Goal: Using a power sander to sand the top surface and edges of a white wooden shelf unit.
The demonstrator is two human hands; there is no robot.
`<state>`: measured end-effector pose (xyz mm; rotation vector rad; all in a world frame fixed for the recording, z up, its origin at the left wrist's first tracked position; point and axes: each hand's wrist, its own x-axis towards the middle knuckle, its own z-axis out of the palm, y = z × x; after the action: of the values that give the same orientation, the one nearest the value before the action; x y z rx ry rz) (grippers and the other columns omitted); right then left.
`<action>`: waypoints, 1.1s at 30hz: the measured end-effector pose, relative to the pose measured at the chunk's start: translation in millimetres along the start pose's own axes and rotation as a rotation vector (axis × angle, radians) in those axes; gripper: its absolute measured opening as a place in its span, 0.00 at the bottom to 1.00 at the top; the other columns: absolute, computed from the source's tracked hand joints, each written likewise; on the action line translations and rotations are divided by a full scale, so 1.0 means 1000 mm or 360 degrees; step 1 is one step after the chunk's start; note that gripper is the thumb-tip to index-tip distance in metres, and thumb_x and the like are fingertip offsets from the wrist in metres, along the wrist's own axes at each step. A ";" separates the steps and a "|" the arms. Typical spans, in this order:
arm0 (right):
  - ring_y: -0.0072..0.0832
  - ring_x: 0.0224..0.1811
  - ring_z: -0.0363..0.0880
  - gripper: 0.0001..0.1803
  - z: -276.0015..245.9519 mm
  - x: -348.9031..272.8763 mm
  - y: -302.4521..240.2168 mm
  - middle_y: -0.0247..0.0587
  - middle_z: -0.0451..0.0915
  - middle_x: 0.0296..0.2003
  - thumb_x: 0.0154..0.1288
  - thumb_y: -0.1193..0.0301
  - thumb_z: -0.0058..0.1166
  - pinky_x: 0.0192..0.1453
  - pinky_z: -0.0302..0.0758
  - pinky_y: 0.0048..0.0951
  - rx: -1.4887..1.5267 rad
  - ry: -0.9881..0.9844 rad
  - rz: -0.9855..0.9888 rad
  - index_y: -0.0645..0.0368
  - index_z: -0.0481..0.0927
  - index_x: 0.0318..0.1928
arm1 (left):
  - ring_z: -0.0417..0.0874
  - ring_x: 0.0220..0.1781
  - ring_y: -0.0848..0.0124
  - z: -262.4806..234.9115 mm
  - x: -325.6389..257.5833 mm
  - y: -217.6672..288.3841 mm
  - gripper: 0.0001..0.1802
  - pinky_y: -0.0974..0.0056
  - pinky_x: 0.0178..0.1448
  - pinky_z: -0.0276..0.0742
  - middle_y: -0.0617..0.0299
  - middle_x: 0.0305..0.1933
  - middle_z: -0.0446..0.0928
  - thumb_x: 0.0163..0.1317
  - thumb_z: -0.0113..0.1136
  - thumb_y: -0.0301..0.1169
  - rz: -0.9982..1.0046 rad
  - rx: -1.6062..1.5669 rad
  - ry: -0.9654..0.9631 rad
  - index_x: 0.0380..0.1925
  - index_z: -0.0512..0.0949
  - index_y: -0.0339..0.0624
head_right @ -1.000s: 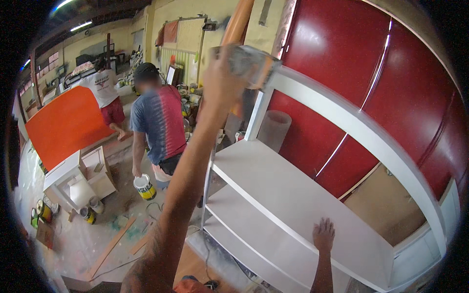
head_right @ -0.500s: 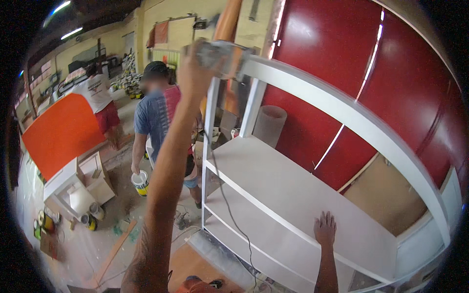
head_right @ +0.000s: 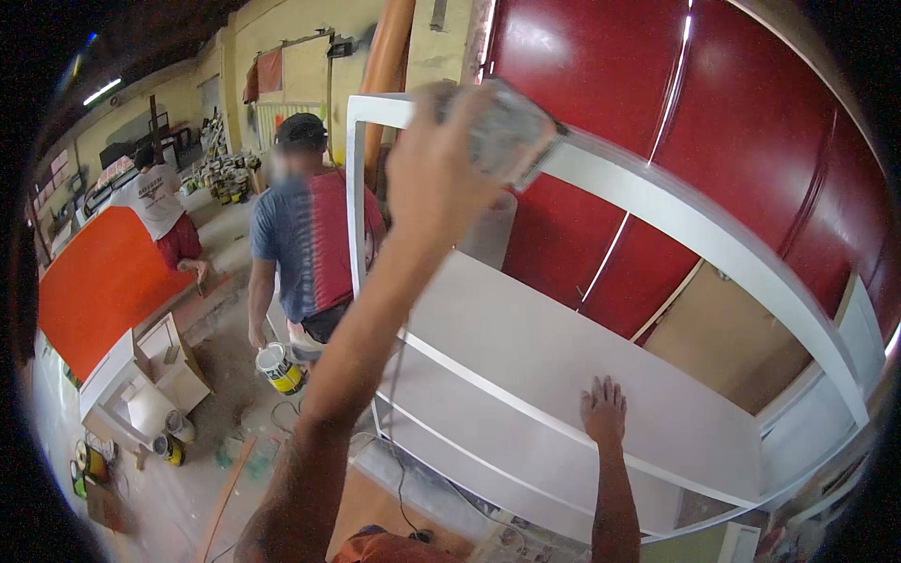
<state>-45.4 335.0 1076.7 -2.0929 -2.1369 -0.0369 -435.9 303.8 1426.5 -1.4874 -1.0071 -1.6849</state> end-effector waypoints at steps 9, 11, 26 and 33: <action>0.50 0.82 0.51 0.34 0.004 0.001 0.008 0.45 0.55 0.80 0.81 0.45 0.33 0.83 0.49 0.54 0.0026 0.0039 -0.0003 0.46 0.61 0.79 | 0.83 0.42 0.49 0.019 0.005 0.090 0.21 0.53 0.36 0.86 0.49 0.51 0.74 0.58 0.68 0.30 0.0342 -0.0182 -0.0177 0.52 0.78 0.53; 0.50 0.82 0.51 0.34 0.003 -0.001 0.008 0.45 0.56 0.80 0.81 0.45 0.33 0.83 0.49 0.54 0.0058 0.0042 -0.0026 0.46 0.61 0.78 | 0.83 0.43 0.50 0.016 0.003 0.077 0.21 0.53 0.37 0.86 0.49 0.51 0.74 0.58 0.69 0.32 0.0329 -0.0193 -0.0143 0.53 0.79 0.53; 0.50 0.81 0.54 0.34 -0.004 0.002 0.002 0.47 0.59 0.79 0.79 0.45 0.37 0.83 0.50 0.54 0.0101 0.0119 0.0022 0.47 0.64 0.77 | 0.87 0.48 0.51 -0.013 0.027 -0.049 0.33 0.51 0.51 0.85 0.54 0.55 0.77 0.50 0.80 0.41 -0.0281 0.0270 0.0095 0.57 0.80 0.54; 0.48 0.81 0.55 0.33 -0.009 -0.001 0.000 0.43 0.61 0.78 0.79 0.45 0.39 0.82 0.52 0.53 0.0081 0.0096 0.0092 0.45 0.66 0.76 | 0.85 0.51 0.51 0.014 0.003 0.030 0.29 0.50 0.50 0.85 0.53 0.56 0.77 0.48 0.79 0.36 -0.0053 0.0018 0.0057 0.54 0.83 0.54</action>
<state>-44.5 332.7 1085.7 -2.0966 -2.0210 -0.0382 -403.6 302.3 1433.3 -1.4361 -1.0260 -1.7205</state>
